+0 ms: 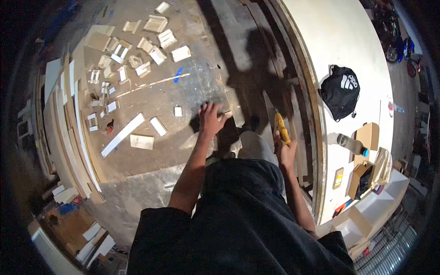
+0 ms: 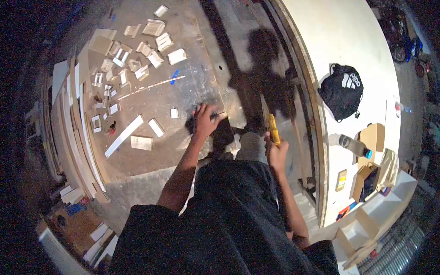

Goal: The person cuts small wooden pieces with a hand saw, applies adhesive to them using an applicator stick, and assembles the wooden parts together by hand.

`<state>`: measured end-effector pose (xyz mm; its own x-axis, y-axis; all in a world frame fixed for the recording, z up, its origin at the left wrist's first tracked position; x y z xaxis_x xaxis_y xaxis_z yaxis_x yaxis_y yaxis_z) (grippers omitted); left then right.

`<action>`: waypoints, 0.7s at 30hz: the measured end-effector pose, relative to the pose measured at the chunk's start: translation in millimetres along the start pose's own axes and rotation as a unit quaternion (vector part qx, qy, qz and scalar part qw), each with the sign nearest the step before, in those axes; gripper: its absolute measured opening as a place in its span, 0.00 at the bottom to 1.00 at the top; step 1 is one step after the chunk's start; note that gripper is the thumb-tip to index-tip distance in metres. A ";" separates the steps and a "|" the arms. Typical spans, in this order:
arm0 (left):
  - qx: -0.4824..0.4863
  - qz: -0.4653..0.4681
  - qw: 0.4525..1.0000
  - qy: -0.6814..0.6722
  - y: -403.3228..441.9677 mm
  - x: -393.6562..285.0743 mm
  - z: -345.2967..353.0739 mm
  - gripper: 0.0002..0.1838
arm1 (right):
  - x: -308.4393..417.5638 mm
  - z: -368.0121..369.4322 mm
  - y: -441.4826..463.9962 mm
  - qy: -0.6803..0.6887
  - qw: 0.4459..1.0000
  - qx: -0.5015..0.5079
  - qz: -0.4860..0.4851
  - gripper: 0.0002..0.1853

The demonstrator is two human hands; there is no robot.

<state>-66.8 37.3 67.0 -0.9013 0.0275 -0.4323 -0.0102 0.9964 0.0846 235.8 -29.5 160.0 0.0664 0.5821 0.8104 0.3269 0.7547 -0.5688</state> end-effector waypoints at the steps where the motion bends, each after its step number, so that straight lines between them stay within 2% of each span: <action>1: 0.048 0.065 0.996 0.043 -16.5 -6.0 2.2 0.17 | -2.4 -0.5 4.2 -0.001 1.000 0.004 0.001 0.18; 5: 0.007 0.056 0.995 0.084 -54.1 14.3 9.0 0.17 | -3.0 6.5 20.7 -0.033 0.998 0.033 -0.033 0.19; 8: 0.010 -0.071 0.996 -0.059 -82.7 16.4 -22.4 0.15 | 7.0 18.7 7.4 -0.086 0.984 0.066 -0.144 0.20; 11: 0.012 -0.119 0.988 -0.093 -124.3 23.2 -54.3 0.13 | 25.5 43.9 -30.9 -0.109 0.970 0.107 -0.191 0.20; 13: -0.010 -0.174 0.958 -0.228 -151.5 47.4 -76.5 0.14 | 29.1 80.8 -49.4 -0.117 0.917 0.132 -0.358 0.17; 17: -0.116 -0.248 0.894 -0.353 -194.8 73.9 -105.9 0.14 | -7.2 110.0 -64.3 -0.142 0.867 0.189 -0.438 0.12; 19: -0.133 -0.270 0.870 -0.391 -193.8 97.2 -111.7 0.14 | -26.8 130.0 -67.4 -0.166 0.782 0.222 -0.558 0.08; 20: -0.157 -0.264 0.858 -0.411 -190.7 107.9 -117.5 0.15 | -42.0 138.7 -63.0 -0.226 0.778 0.232 -0.538 0.10; 21: -0.179 -0.260 0.845 -0.431 -188.3 116.4 -127.2 0.16 | -51.9 144.4 -64.1 -0.231 0.774 0.233 -0.542 0.10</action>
<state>-224.9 -157.4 114.9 -0.0861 -0.2046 -0.9750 -0.5774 0.8078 -0.1185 75.3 -64.4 134.1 -0.3874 -0.5038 0.7721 -0.4279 0.8401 0.3334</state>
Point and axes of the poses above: each hand's wrist, its own y-axis towards the middle knuckle, its own z-axis out of the palm, x = y × z, the point moved 7 cm from there along y, towards the middle knuckle, and after that the axes turned 7 degrees about y, right-handed, at the moved point
